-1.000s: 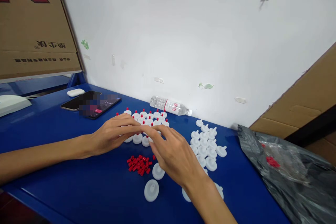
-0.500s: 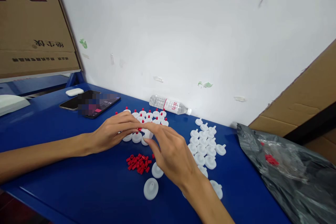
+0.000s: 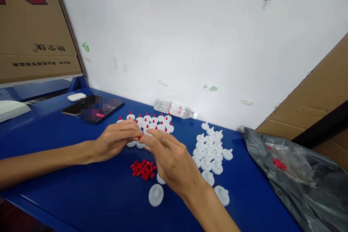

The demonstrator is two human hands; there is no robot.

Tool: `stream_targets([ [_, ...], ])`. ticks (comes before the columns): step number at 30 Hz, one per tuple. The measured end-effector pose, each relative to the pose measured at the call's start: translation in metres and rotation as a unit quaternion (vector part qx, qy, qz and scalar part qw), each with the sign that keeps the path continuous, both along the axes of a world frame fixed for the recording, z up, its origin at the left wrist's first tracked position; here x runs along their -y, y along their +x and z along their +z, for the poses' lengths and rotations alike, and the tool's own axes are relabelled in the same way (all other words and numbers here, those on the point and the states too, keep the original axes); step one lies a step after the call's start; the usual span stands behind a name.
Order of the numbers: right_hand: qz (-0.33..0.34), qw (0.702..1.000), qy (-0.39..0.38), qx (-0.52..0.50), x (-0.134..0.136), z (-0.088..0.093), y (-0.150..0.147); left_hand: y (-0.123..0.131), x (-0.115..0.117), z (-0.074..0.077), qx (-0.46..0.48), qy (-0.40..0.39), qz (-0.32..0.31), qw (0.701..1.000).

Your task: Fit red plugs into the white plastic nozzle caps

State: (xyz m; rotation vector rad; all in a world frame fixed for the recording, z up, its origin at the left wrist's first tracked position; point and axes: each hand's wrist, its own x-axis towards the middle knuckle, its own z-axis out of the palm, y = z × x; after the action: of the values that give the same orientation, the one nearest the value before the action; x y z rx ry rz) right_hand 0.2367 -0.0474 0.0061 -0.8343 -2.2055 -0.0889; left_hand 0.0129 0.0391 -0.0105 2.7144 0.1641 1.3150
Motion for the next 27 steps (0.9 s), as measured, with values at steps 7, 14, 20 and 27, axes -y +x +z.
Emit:
stream_targets([
  [7, -0.061, 0.984, 0.010, 0.167, -0.003, 0.007, 0.008, 0.001, 0.004, 0.003, -0.040, 0.039, 0.046, 0.997],
  [14, -0.138, 0.975, -0.036, 0.171, -0.016, 0.002, 0.032, -0.003, -0.003, 0.007, -0.039, 0.090, 0.070, 0.993],
  [20, -0.110, 0.972, -0.115, 0.174, -0.014, 0.004, 0.029, -0.004, -0.004, 0.009, -0.055, 0.093, 0.062, 0.992],
  [27, -0.208, 0.968, -0.060, 0.125, -0.027, 0.009, 0.055, -0.004, -0.003, 0.005, -0.072, 0.064, 0.063, 0.993],
])
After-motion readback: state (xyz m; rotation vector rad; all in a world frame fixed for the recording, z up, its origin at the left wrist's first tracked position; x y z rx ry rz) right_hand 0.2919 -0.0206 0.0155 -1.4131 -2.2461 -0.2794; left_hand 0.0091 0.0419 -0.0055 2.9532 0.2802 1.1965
